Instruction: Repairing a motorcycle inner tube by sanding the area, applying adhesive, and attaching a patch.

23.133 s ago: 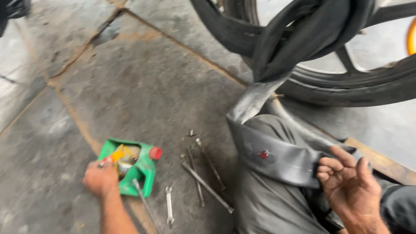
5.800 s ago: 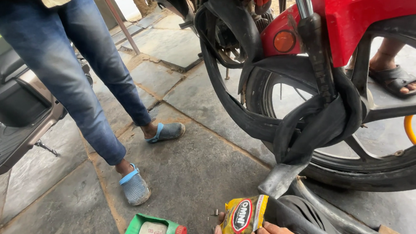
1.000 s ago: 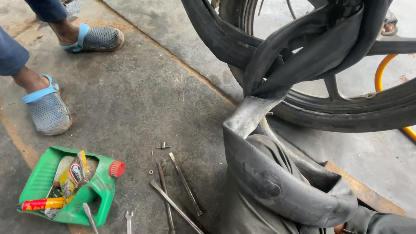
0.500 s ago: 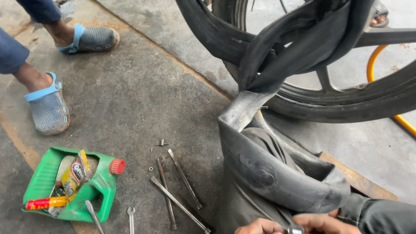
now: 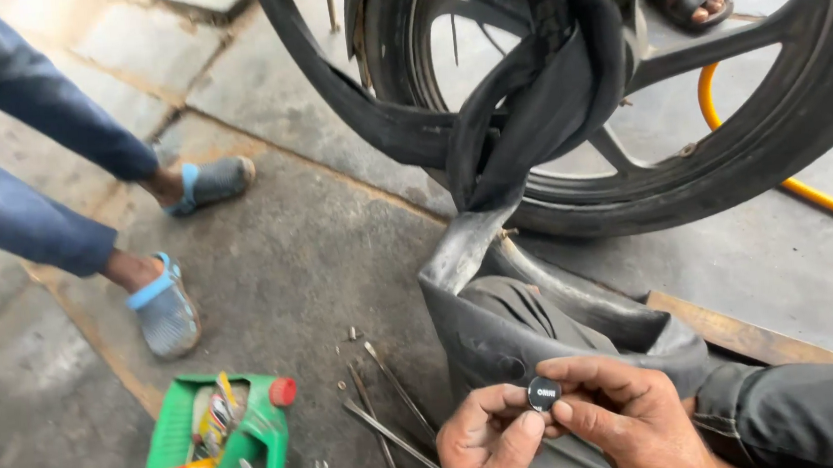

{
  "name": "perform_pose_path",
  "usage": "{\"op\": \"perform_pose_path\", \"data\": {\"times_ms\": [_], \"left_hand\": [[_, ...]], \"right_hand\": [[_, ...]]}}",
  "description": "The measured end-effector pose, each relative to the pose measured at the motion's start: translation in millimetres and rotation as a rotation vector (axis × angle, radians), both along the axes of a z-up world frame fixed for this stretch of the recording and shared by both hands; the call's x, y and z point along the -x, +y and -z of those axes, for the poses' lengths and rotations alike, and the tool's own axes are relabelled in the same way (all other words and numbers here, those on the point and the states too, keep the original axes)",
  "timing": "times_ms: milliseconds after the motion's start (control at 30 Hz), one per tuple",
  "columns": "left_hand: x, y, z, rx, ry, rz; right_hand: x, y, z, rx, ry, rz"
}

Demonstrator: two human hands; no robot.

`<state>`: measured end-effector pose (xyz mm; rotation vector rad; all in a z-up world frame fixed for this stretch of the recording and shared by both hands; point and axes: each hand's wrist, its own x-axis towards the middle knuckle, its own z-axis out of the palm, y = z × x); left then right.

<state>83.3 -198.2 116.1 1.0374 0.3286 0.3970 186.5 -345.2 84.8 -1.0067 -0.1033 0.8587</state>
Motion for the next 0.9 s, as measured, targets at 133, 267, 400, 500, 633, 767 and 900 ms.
{"op": "perform_pose_path", "data": {"times_ms": [133,267,400,500,633,767,900], "left_hand": [[-7.2,11.7,5.6,-0.219,-0.012,-0.005],[-21.6,10.2,-1.1,-0.353,-0.165,-0.06],[-31.0,7.5,5.6,-0.862,-0.207,-0.159],[-38.9,-7.8,-9.0,-0.596,0.12,-0.039],[-46.0,-13.1,-9.7,-0.346,0.303,0.003],[-51.8,-13.0,-8.0,-0.253,0.273,0.032],[-57.7,-21.7,-37.1,-0.199,0.292,-0.015]], "right_hand": [[-9.8,7.8,-10.8,0.023,-0.023,-0.018],[-14.4,2.4,-22.5,-0.187,-0.088,-0.135],[-15.7,-3.2,-19.3,-0.176,-0.093,-0.16],[-19.5,-6.2,-2.6,-0.222,0.08,-0.007],[-23.4,-8.4,-16.5,-0.134,0.174,0.109],[-24.3,-10.2,-27.3,-0.074,0.145,0.192],[-22.5,-13.6,-28.5,-0.059,0.099,0.185]]}}
